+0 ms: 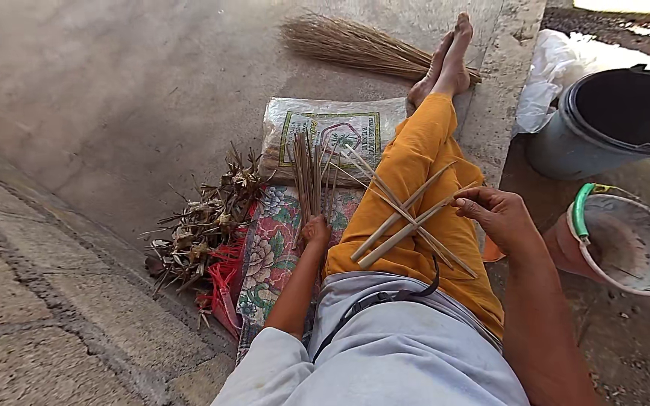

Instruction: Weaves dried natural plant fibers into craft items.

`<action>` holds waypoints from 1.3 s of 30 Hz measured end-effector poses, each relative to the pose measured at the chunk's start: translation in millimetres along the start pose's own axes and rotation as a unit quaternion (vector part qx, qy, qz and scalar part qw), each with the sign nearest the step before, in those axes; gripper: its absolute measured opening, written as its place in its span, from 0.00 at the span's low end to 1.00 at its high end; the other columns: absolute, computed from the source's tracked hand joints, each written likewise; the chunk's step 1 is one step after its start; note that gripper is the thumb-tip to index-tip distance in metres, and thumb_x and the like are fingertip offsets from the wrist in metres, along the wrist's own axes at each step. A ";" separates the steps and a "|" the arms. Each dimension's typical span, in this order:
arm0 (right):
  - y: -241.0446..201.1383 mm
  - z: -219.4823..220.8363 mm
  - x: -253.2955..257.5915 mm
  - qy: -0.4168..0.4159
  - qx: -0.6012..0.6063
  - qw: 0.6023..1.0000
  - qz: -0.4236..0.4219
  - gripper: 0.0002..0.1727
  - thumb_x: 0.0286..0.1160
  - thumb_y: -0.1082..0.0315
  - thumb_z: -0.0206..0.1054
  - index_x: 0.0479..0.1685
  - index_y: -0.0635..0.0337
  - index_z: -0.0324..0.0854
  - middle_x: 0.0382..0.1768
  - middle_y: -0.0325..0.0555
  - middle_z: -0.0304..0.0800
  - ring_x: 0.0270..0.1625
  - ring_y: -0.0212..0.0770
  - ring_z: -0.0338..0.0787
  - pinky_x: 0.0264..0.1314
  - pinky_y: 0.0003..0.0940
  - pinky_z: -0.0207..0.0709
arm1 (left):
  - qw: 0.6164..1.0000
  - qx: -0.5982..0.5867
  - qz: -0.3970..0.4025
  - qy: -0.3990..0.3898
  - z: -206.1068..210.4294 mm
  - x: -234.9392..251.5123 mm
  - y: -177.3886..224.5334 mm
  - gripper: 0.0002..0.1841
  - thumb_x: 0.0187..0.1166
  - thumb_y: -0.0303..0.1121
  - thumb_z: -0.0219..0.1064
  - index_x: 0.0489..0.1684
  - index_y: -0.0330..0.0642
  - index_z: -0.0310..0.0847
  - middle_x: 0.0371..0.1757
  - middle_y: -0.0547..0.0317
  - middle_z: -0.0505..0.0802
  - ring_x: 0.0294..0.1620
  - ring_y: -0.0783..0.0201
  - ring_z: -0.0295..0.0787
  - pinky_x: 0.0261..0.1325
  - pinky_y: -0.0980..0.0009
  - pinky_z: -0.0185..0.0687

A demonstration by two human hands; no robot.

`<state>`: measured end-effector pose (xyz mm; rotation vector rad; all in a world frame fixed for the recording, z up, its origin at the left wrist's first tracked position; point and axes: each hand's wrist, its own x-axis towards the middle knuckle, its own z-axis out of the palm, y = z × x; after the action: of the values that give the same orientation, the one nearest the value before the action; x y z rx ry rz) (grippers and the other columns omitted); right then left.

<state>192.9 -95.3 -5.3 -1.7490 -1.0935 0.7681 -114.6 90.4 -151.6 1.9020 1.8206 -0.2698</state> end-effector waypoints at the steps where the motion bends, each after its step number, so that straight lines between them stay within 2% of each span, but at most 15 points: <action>1: 0.4 0.5 -0.1 -0.003 -0.001 1.000 0.001 0.08 0.82 0.72 0.66 0.51 0.65 0.86 0.39 0.46 0.91 0.37 0.34 0.90 0.48 0.34 0.85 | 1.000 0.001 -0.002 -0.009 -0.8 1.1 1.0 0.16 0.79 0.39 0.69 0.61 0.44 0.88 0.68 0.40 0.87 0.67 0.40 0.84 0.66 0.36 0.76; 6: -4.4 2.8 0.0 -0.008 0.005 1.000 0.004 0.08 0.82 0.72 0.66 0.52 0.66 0.86 0.41 0.48 0.91 0.38 0.35 0.90 0.49 0.35 0.85 | 0.997 -0.079 -0.010 -0.020 -19.1 9.2 -14.3 0.14 0.81 0.41 0.68 0.55 0.44 0.91 0.61 0.41 0.91 0.67 0.39 0.85 0.66 0.32 0.73; 9: -5.8 1.8 -3.0 -0.006 0.017 1.000 0.007 0.08 0.83 0.72 0.66 0.51 0.64 0.86 0.40 0.47 0.91 0.39 0.36 0.90 0.49 0.36 0.86 | 0.978 -0.195 0.033 0.061 -60.2 -0.7 -31.3 0.14 0.80 0.41 0.71 0.50 0.40 0.92 0.50 0.42 0.94 0.56 0.41 0.90 0.62 0.34 0.77; 10: -6.5 1.8 -3.5 -0.006 0.022 1.000 0.005 0.07 0.83 0.72 0.66 0.51 0.64 0.86 0.40 0.46 0.91 0.38 0.36 0.90 0.49 0.36 0.86 | 0.965 -0.241 0.055 0.085 -80.0 -9.8 -31.6 0.13 0.80 0.38 0.72 0.49 0.36 0.91 0.46 0.43 0.94 0.48 0.45 0.90 0.57 0.39 0.80; 11: -8.6 2.7 -4.0 -0.009 0.030 0.999 0.003 0.07 0.83 0.72 0.66 0.51 0.64 0.86 0.40 0.46 0.91 0.38 0.35 0.90 0.49 0.35 0.86 | 0.948 -0.292 0.076 0.103 -101.4 -21.7 -28.3 0.12 0.80 0.36 0.72 0.47 0.34 0.90 0.41 0.47 0.93 0.39 0.54 0.88 0.49 0.50 0.83; 13: -15.9 9.0 -5.3 -0.022 0.047 0.999 -0.007 0.07 0.82 0.73 0.65 0.51 0.65 0.86 0.40 0.46 0.91 0.39 0.34 0.91 0.49 0.33 0.86 | 0.892 -0.419 0.121 0.116 -140.4 -51.1 -14.9 0.06 0.80 0.30 0.71 0.42 0.35 0.87 0.29 0.61 0.88 0.22 0.75 0.76 0.27 0.78 0.72; 14: -20.8 13.7 -5.9 -0.029 0.057 0.998 -0.014 0.07 0.82 0.74 0.65 0.51 0.65 0.86 0.40 0.46 0.91 0.39 0.34 0.90 0.50 0.33 0.87 | 0.855 -0.485 0.152 0.101 -156.1 -65.0 -6.4 0.04 0.81 0.27 0.69 0.39 0.36 0.86 0.26 0.65 0.87 0.18 0.79 0.74 0.23 0.83 0.70; 17: -37.0 30.2 -10.0 -0.058 0.085 0.994 -0.046 0.08 0.83 0.73 0.63 0.52 0.65 0.86 0.41 0.44 0.91 0.41 0.32 0.91 0.52 0.32 0.87 | 0.760 -0.595 0.260 0.019 -181.8 -96.7 24.3 0.07 0.83 0.24 0.62 0.36 0.41 0.84 0.23 0.67 0.87 0.18 0.80 0.77 0.22 0.85 0.73; 21: -57.0 47.2 -15.9 -0.113 0.136 0.982 -0.073 0.18 0.91 0.65 0.54 0.63 0.65 0.85 0.51 0.44 0.95 0.52 0.34 0.93 0.62 0.33 0.86 | 0.715 -0.615 0.331 -0.029 -168.0 -112.9 81.9 0.07 0.83 0.22 0.61 0.35 0.41 0.83 0.22 0.68 0.87 0.17 0.80 0.77 0.22 0.86 0.74; 23: -60.7 52.1 -16.8 -0.126 0.169 0.975 -0.070 0.19 0.91 0.63 0.55 0.66 0.65 0.83 0.50 0.44 0.95 0.52 0.34 0.94 0.61 0.33 0.87 | 0.717 -0.598 0.355 -0.045 -148.3 -115.5 110.2 0.05 0.82 0.23 0.64 0.37 0.40 0.83 0.25 0.67 0.88 0.19 0.80 0.77 0.23 0.85 0.74; 27: -52.1 50.5 -15.9 -0.064 0.218 0.971 -0.077 0.07 0.82 0.75 0.64 0.49 0.66 0.86 0.34 0.39 0.92 0.35 0.27 0.89 0.43 0.22 0.85 | 0.728 -0.560 0.383 -0.097 -117.1 -122.0 147.9 0.02 0.80 0.22 0.66 0.39 0.36 0.84 0.26 0.66 0.88 0.20 0.79 0.78 0.25 0.84 0.74; 30: -41.2 32.1 -13.3 -0.016 0.228 0.973 -0.018 0.06 0.84 0.76 0.62 0.49 0.66 0.84 0.33 0.40 0.91 0.34 0.29 0.91 0.43 0.26 0.88 | 0.784 -0.480 0.389 -0.052 -110.8 -115.5 145.9 0.05 0.84 0.29 0.66 0.42 0.36 0.85 0.27 0.67 0.89 0.21 0.80 0.76 0.25 0.84 0.71; 32: -26.0 17.3 -10.9 0.008 0.196 0.979 0.047 0.06 0.85 0.72 0.63 0.49 0.63 0.83 0.34 0.41 0.90 0.34 0.30 0.90 0.40 0.26 0.87 | 0.853 -0.358 0.380 -0.017 -105.8 -105.6 131.4 0.13 0.86 0.40 0.65 0.43 0.39 0.88 0.28 0.63 0.90 0.23 0.73 0.80 0.30 0.73 0.76; 34: -4.5 9.7 -6.4 0.006 0.159 0.982 0.098 0.05 0.85 0.70 0.64 0.47 0.62 0.84 0.33 0.42 0.85 0.33 0.30 0.83 0.38 0.26 0.80 | 0.901 -0.244 0.358 -0.030 -98.1 -101.8 118.6 0.17 0.87 0.45 0.64 0.41 0.39 0.89 0.29 0.56 0.91 0.26 0.61 0.84 0.36 0.56 0.80; 39: 29.9 32.6 8.3 -0.090 0.143 0.969 0.179 0.08 0.85 0.70 0.64 0.50 0.68 0.83 0.37 0.47 0.87 0.34 0.33 0.85 0.40 0.30 0.82 | 0.940 -0.094 0.317 -0.080 -74.3 -103.0 115.2 0.18 0.84 0.50 0.66 0.42 0.45 0.92 0.35 0.55 0.93 0.40 0.54 0.89 0.51 0.42 0.79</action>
<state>179.2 -81.6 -46.0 -1.6687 -0.7391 1.2626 -25.3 35.9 -15.7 2.1336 1.0107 -0.0227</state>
